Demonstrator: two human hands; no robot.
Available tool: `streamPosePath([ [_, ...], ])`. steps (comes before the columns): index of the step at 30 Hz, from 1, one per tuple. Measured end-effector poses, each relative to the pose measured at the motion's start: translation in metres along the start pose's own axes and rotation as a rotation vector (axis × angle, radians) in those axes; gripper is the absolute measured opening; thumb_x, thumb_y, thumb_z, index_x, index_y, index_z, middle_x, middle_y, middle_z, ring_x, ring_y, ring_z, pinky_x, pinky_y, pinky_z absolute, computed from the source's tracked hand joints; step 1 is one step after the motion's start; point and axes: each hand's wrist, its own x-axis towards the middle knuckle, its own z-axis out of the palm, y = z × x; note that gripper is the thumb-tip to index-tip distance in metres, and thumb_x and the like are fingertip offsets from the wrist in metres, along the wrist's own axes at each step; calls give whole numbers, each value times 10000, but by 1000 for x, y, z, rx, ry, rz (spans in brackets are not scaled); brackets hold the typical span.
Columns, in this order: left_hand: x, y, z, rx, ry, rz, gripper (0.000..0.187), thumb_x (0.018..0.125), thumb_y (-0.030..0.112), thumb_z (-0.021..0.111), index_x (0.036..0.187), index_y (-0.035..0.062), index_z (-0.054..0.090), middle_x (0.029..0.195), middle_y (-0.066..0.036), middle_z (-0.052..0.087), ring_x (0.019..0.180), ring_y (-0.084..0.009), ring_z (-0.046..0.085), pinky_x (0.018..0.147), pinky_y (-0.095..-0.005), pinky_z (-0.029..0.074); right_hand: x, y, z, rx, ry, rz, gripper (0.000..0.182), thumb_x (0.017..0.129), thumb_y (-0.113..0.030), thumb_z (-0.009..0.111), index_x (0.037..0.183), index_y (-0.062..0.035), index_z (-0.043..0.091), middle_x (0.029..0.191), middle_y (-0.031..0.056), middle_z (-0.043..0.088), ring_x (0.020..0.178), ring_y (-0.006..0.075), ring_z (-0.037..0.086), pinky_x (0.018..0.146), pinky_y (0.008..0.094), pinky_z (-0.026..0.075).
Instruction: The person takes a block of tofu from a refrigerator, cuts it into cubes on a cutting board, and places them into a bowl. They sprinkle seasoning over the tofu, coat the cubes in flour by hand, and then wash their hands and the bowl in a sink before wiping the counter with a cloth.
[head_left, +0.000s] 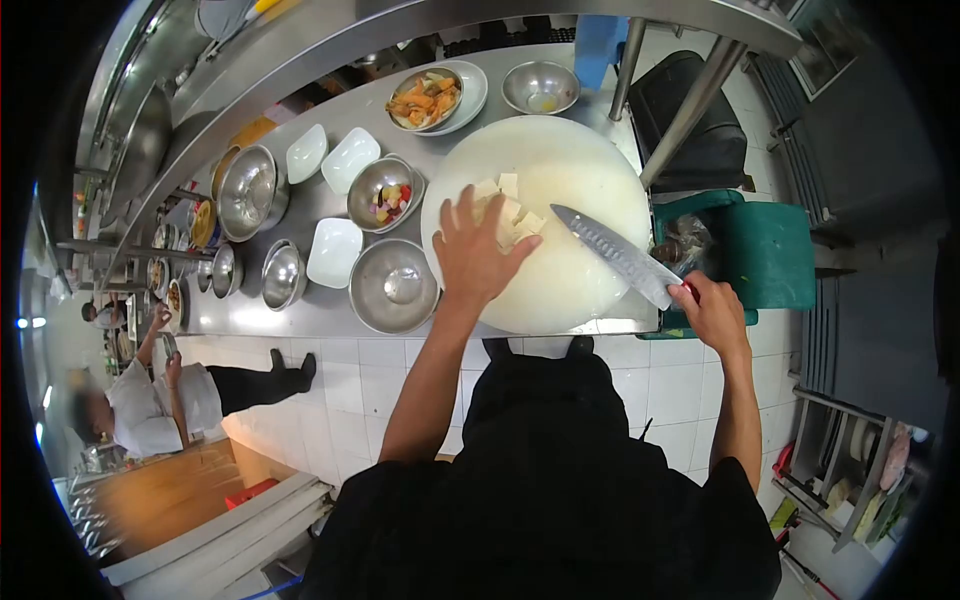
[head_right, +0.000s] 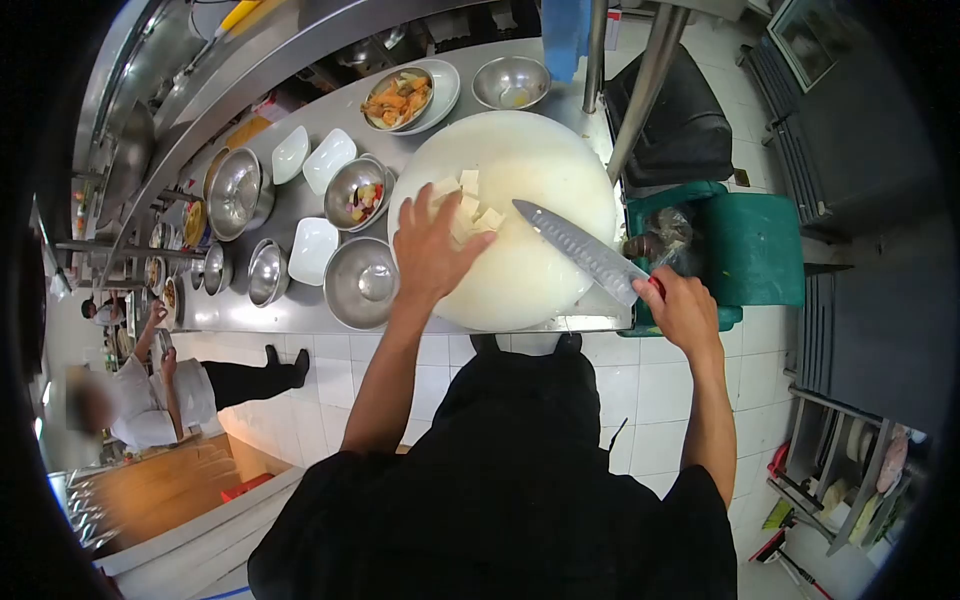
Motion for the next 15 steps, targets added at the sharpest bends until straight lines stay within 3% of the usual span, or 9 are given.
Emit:
streamPosePath([
  [3,6,11,9,167,-42,26,701,722,563,705,1295,193,538,1384,-172,416,1289,-419,342,900,-637,393,7,-9,-2,-37,-17,-42,386,871,-426,622,826,-44,639,733,204,647,693,401,629,638,480,488],
  [6,11,6,12,169,-101,27,658,734,526,708,1287,216,533,1311,-139,465,1238,-372,391,845,-640,410,16,-21,-1,-83,-35,-104,383,864,-426,625,825,-45,637,735,208,649,697,407,630,648,480,495],
  [9,11,-4,17,145,-115,47,596,721,466,729,1236,215,564,1214,-105,516,1175,-324,441,830,-593,433,26,-30,2,-134,-38,-138,384,862,-429,621,846,-46,643,723,207,649,701,405,634,653,479,499],
  [15,-6,-23,20,75,122,159,499,667,409,750,1104,203,626,1026,-50,556,1058,-275,487,717,-507,432,39,-40,9,-129,-28,-254,393,861,-437,615,875,-45,652,717,204,650,699,393,641,658,474,502],
])
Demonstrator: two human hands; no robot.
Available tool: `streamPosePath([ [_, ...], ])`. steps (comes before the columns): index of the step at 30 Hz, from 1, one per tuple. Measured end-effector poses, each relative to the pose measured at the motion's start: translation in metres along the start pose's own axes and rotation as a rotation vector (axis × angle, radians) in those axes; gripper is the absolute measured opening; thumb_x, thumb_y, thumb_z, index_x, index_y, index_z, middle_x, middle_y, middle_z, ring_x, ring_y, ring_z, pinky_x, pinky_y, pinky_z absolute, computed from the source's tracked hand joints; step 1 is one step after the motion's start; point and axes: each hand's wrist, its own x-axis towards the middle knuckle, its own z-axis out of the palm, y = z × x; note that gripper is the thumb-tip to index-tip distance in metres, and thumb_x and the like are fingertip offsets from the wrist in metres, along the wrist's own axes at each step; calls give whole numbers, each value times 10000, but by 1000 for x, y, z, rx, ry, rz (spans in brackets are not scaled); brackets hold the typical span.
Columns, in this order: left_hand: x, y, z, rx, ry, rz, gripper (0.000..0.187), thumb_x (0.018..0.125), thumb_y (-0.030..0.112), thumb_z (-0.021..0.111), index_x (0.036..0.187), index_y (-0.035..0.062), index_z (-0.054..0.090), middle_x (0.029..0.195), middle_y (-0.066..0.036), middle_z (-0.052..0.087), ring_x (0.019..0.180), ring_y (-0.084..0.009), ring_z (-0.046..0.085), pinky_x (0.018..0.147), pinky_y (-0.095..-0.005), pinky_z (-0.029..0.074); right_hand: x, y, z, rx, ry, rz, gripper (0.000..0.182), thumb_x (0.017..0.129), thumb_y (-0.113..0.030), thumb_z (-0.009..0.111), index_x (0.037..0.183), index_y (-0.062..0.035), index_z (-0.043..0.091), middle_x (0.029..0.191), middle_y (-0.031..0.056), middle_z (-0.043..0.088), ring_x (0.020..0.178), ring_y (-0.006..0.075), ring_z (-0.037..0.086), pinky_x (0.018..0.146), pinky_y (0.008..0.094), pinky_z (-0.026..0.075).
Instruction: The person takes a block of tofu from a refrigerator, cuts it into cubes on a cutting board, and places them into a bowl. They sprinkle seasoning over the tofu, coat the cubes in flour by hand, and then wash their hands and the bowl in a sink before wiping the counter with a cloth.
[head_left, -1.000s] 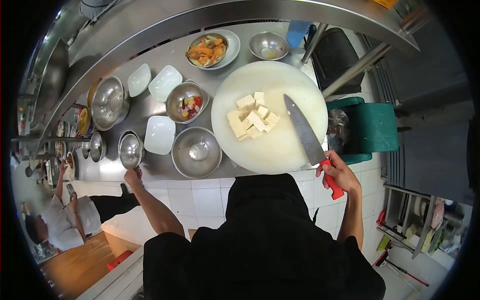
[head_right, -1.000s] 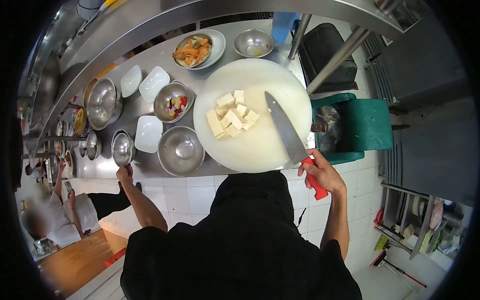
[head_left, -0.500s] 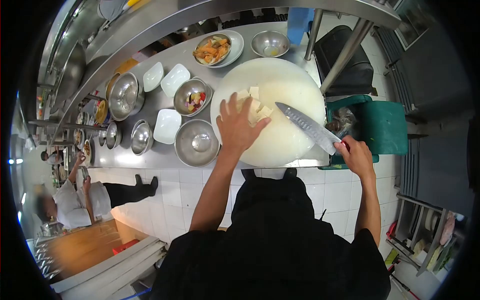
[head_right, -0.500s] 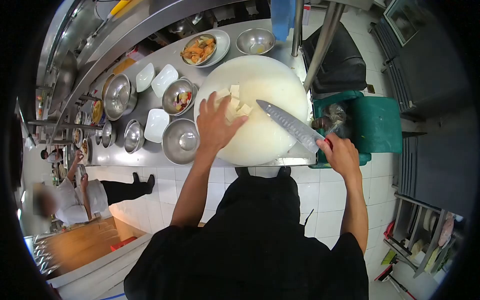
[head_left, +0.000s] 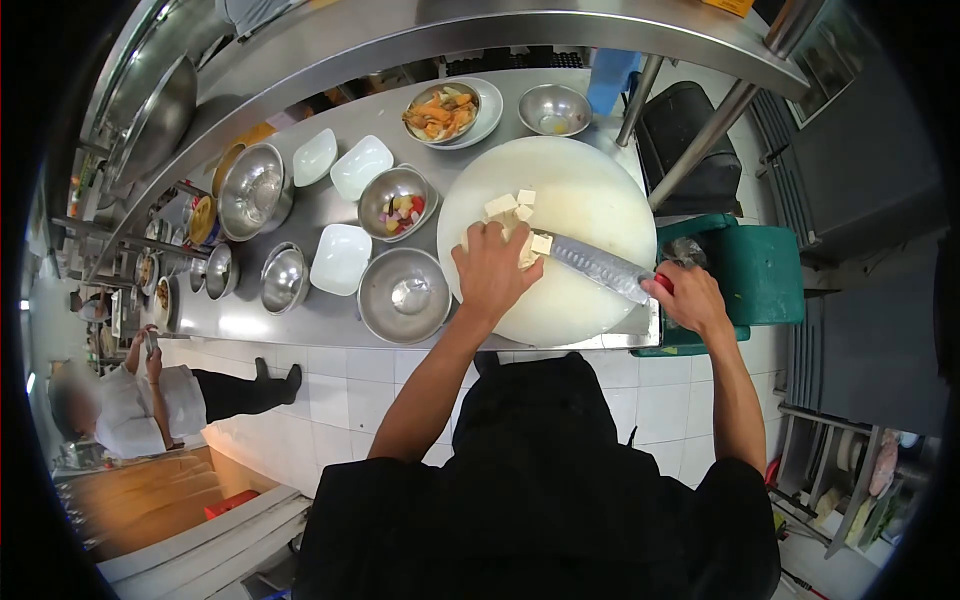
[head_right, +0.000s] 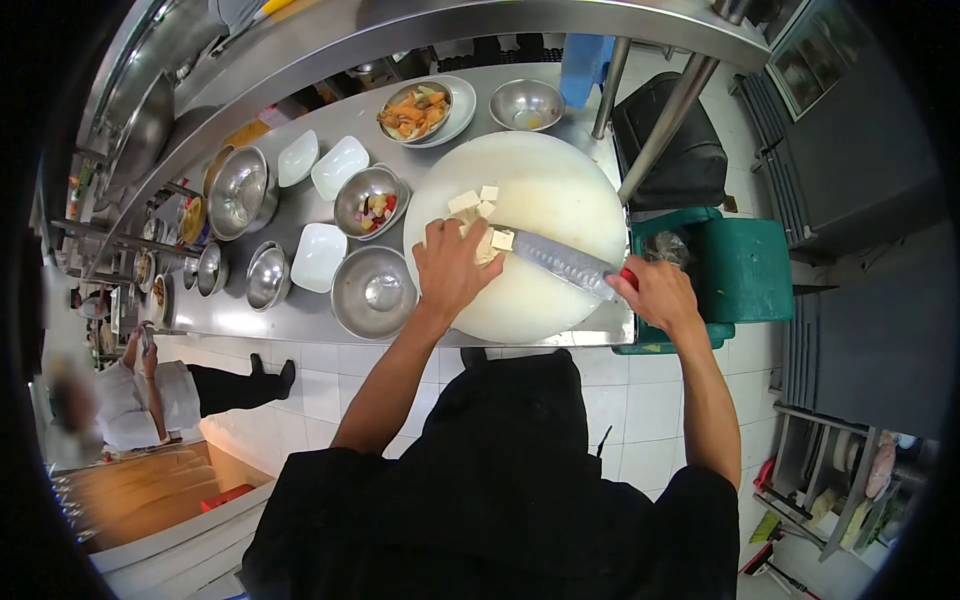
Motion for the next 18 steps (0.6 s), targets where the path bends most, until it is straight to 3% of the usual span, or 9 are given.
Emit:
streamPosePath([
  [3,-6,-6,4,-33,93,26,492,651,396,759,1086,202,634,999,-46,546,1040,-270,491,693,-486,419,13,-10,3,-8,-37,-38,390,856,-436,621,871,-47,659,728,202,656,696,390,642,665,466,508],
  [6,-7,-9,1,-80,66,9,509,638,387,768,1085,174,649,1045,-60,567,1063,-283,490,738,-470,422,25,-21,6,1,-41,-55,388,852,-434,626,859,-48,663,734,200,659,699,388,642,676,464,508],
  [12,-3,-17,1,-130,115,57,475,623,369,762,1046,175,664,1028,-54,577,1037,-272,495,707,-457,422,31,-36,20,34,-58,-97,377,851,-414,638,873,-38,667,738,202,656,711,390,640,686,468,499],
  [18,7,-23,2,-139,123,130,453,611,347,745,1025,182,666,981,-49,570,1010,-270,503,682,-441,423,29,-53,21,147,-99,-13,354,856,-370,656,845,-16,664,711,197,638,664,367,629,658,431,487],
])
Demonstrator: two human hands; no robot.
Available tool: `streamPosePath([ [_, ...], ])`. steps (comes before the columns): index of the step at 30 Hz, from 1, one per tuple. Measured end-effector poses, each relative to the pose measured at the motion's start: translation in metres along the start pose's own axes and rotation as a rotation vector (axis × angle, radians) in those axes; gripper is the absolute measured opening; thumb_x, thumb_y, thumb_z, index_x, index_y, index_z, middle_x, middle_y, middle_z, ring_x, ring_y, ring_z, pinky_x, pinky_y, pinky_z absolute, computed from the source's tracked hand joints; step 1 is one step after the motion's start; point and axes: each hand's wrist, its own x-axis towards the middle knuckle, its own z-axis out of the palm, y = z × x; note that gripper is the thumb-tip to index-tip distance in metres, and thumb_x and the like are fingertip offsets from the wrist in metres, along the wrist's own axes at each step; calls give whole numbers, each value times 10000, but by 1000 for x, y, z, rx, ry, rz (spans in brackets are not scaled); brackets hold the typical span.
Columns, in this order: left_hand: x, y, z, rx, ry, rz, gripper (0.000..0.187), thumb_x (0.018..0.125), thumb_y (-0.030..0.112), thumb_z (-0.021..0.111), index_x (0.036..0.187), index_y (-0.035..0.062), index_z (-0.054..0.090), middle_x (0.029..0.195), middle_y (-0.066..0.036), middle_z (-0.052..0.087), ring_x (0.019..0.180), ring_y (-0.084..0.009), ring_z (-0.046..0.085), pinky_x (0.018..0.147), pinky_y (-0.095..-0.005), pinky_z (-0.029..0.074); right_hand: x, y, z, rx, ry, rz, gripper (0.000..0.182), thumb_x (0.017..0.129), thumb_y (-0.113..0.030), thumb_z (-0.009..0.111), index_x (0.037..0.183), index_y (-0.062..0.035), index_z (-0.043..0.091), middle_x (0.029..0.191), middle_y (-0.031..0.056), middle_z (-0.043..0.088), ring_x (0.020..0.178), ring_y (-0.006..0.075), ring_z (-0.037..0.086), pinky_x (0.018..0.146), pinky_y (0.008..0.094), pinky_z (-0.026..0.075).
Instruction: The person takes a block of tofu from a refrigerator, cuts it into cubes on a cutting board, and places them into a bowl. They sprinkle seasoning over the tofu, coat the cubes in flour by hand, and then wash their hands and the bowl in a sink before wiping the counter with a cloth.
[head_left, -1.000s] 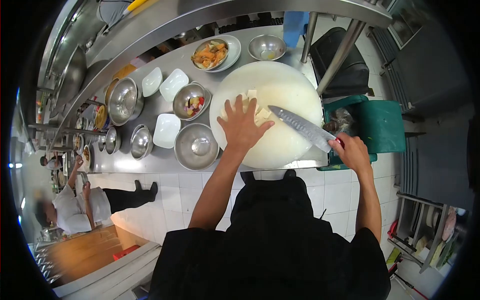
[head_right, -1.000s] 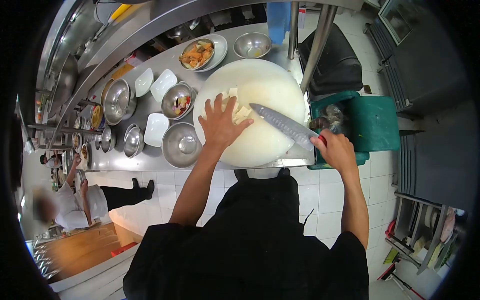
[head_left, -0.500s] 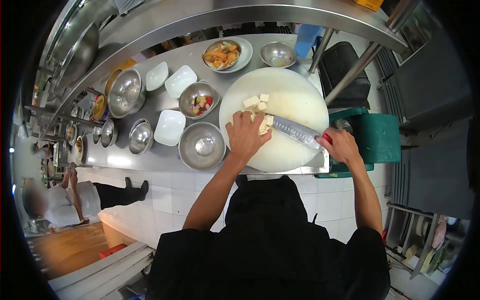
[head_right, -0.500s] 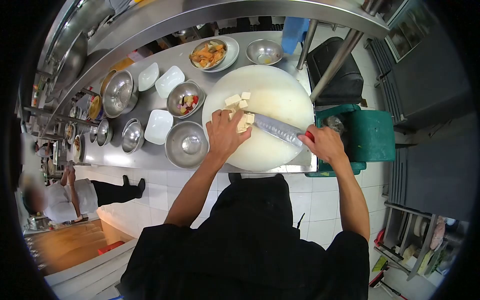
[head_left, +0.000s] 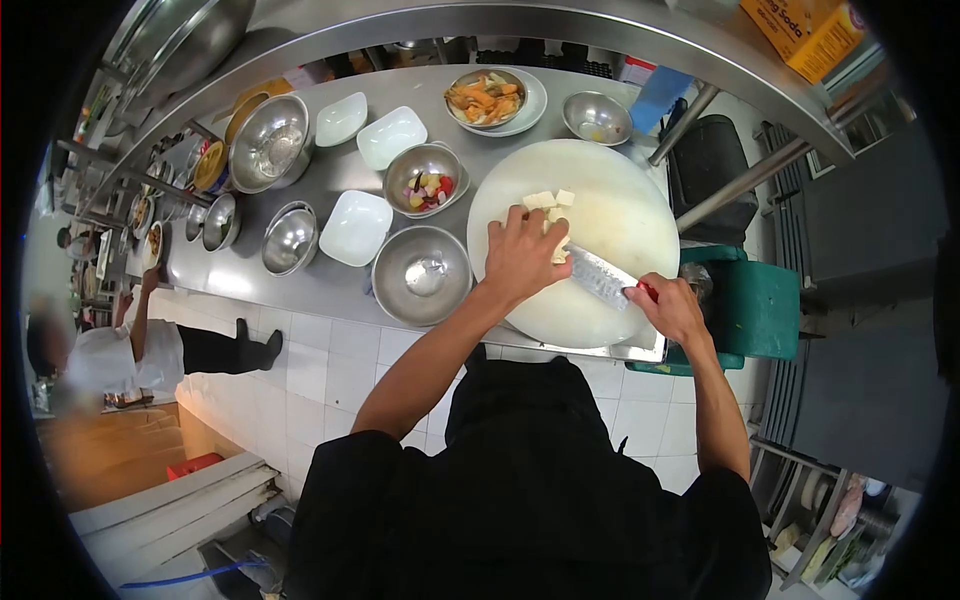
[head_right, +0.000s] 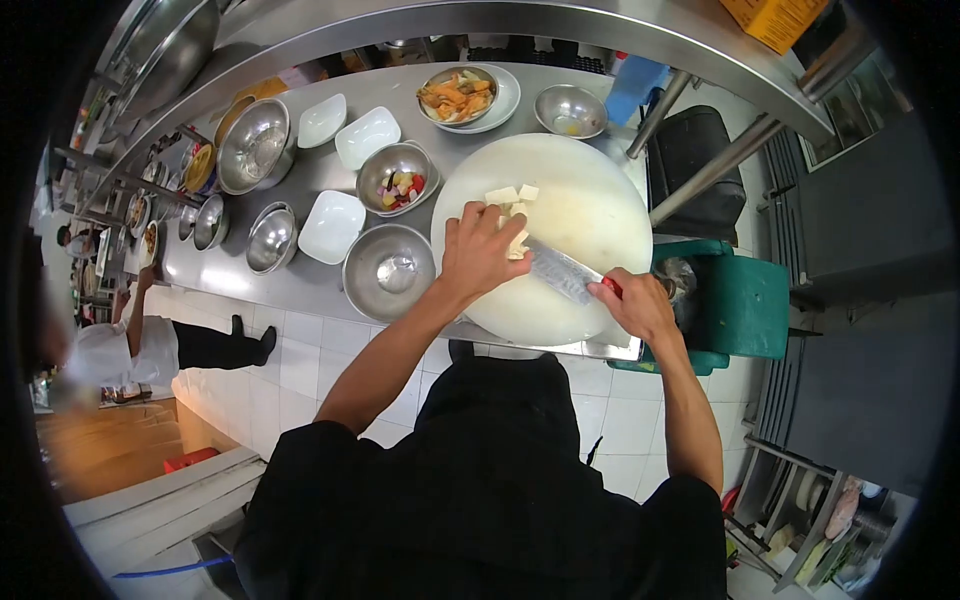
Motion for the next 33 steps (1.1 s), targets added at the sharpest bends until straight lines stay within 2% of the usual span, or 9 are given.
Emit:
streamPosePath([
  [6,5,-12,-21,27,98,33,447,606,356,749,1012,186,669,960,-49,564,997,-272,509,679,-435,448,2,-24,-17,9,1,-13,335,856,-344,667,843,-10,666,691,185,628,642,346,623,638,420,482],
  [10,-9,-30,-54,32,210,-60,429,628,330,756,1011,158,666,947,-59,567,978,-284,521,722,-429,466,14,-66,-32,-61,-3,-110,360,862,-378,651,855,-19,675,710,190,645,672,368,633,654,438,490],
  [12,-27,-50,-64,13,289,-109,423,643,335,754,1009,145,660,930,-69,563,983,-284,520,738,-445,459,24,-89,-33,-108,-70,-162,350,867,-370,637,859,-22,674,743,196,656,739,375,646,687,455,495],
  [15,-64,-87,-58,-46,342,-174,400,649,289,769,991,117,653,912,-82,574,944,-302,539,766,-434,456,46,-125,-24,-238,-145,-251,329,868,-359,626,866,-34,677,778,183,666,782,364,654,705,454,501],
  [21,-113,-134,-38,-316,160,-587,355,671,228,748,967,69,632,899,-140,610,863,-347,572,791,-442,449,84,-168,-19,-515,-167,-434,307,849,-364,627,890,-65,678,813,159,676,810,351,660,725,449,515],
  [24,-112,-133,-39,-266,125,-630,369,678,223,737,989,58,631,921,-160,618,863,-354,578,791,-449,448,69,-163,-50,-560,-154,-321,329,845,-372,629,884,-51,690,860,158,682,837,332,672,741,444,525],
  [27,-114,-137,-32,-204,52,-634,354,695,196,724,1006,52,633,925,-170,620,871,-365,581,800,-458,449,39,-140,-83,-561,-99,-184,310,845,-388,630,877,-84,682,816,164,675,801,343,669,713,452,524],
  [30,-107,-128,-42,-171,-10,-667,361,721,142,696,1062,46,626,991,-188,619,949,-375,579,854,-460,448,10,-107,-109,-497,8,-97,286,826,-378,666,874,-97,672,773,164,669,765,354,658,677,455,512],
  [33,-114,-137,-38,-137,-12,-519,411,745,102,676,1147,54,604,1119,-200,595,1081,-378,548,939,-457,427,-5,-70,-116,-393,126,-40,287,800,-367,703,864,-91,663,744,155,665,736,365,645,650,452,500],
])
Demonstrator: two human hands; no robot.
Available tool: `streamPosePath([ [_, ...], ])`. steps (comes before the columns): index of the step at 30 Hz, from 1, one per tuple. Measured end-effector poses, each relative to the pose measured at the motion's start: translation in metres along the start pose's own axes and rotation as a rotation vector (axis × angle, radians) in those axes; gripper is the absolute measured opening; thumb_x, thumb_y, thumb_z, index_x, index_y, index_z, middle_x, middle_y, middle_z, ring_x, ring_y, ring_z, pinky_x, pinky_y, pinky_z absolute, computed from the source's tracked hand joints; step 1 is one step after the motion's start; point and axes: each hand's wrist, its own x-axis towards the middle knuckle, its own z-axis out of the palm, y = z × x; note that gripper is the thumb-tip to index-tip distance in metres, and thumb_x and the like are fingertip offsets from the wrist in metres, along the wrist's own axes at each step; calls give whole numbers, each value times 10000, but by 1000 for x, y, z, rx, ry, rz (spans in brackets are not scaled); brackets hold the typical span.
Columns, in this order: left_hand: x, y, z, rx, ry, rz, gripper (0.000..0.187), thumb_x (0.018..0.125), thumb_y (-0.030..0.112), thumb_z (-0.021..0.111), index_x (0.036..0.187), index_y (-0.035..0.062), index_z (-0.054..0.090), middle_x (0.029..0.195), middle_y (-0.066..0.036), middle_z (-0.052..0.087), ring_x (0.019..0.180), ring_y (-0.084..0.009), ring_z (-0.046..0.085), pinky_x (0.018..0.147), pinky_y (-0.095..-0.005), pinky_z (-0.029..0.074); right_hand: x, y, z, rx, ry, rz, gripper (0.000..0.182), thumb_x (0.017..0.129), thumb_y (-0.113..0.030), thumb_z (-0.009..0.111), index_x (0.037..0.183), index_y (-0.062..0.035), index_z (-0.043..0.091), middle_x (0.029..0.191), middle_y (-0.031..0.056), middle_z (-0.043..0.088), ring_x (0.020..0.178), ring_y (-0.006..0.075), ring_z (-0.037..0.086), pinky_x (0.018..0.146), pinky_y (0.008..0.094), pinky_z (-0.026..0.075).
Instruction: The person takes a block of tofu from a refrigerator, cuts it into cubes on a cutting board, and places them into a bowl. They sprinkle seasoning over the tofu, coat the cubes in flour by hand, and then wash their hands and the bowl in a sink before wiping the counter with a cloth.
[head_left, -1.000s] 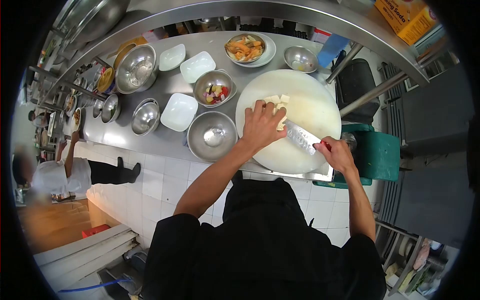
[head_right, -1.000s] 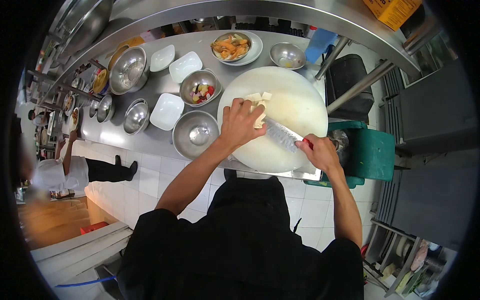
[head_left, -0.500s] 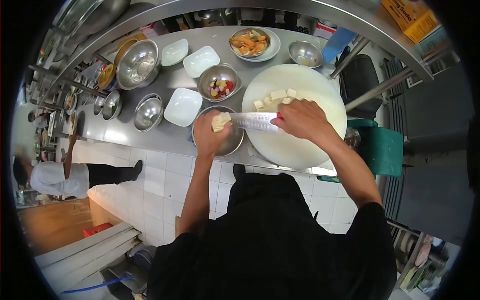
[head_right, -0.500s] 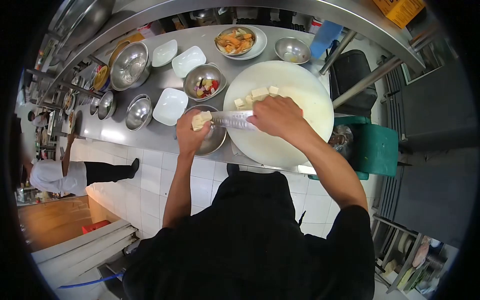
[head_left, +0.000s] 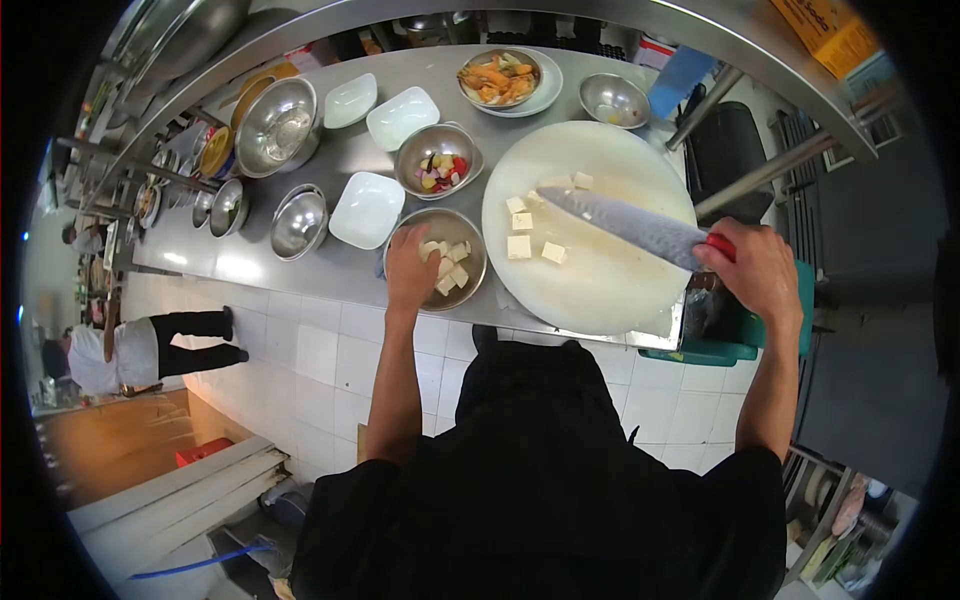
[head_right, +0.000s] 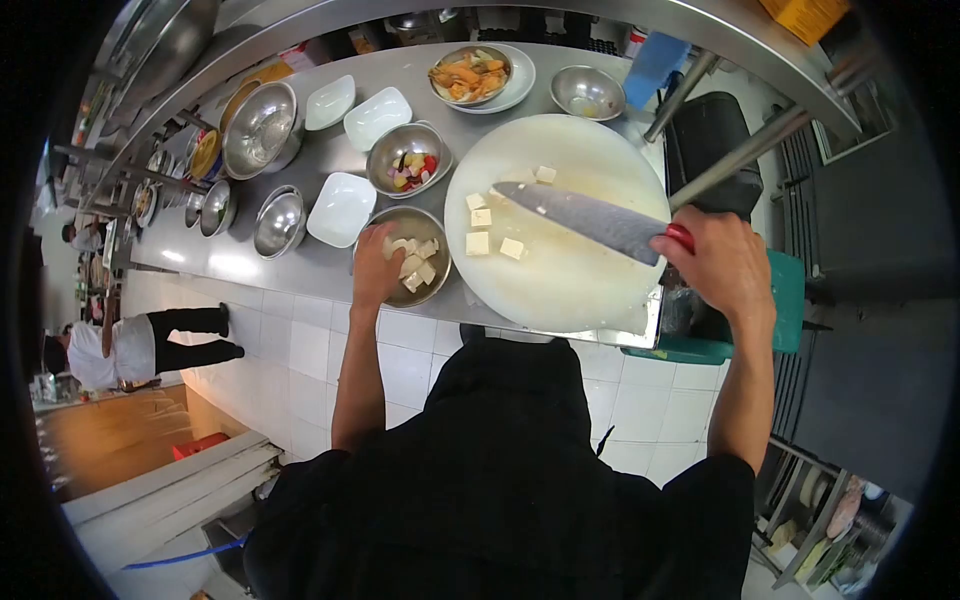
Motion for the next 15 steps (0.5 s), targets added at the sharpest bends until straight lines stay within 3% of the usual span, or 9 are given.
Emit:
streamPosePath([
  [3,0,18,-13,65,-44,-3,464,761,108,681,1210,56,577,1255,-211,537,1180,-382,497,1006,-462,391,-6,37,17,42,102,76,298,781,-363,728,871,-88,658,742,146,667,711,369,641,621,447,493],
  [7,-15,85,-7,-125,-28,157,671,742,189,743,1333,32,466,1398,-217,417,1289,-385,397,1077,-455,323,5,60,66,-26,282,105,289,807,-356,699,881,-85,628,791,138,674,698,351,650,601,449,507],
  [10,-31,142,17,-52,-70,191,998,641,344,843,1435,38,322,1493,-238,261,1366,-435,256,1113,-506,249,19,55,111,-27,436,-6,263,807,-314,697,875,-80,601,768,127,638,660,333,643,584,446,513],
  [13,-21,151,46,17,-14,134,1028,602,386,858,1437,90,336,1487,-259,243,1344,-503,245,1095,-534,267,25,46,136,-109,498,-187,228,798,-272,700,872,-88,587,691,90,590,624,279,620,550,392,508],
  [15,-9,148,52,-54,-13,166,1057,586,400,862,1444,96,325,1484,-260,249,1356,-484,240,1093,-544,263,19,40,143,-110,517,-225,214,801,-261,699,869,-92,586,682,81,580,622,267,612,551,382,502],
])
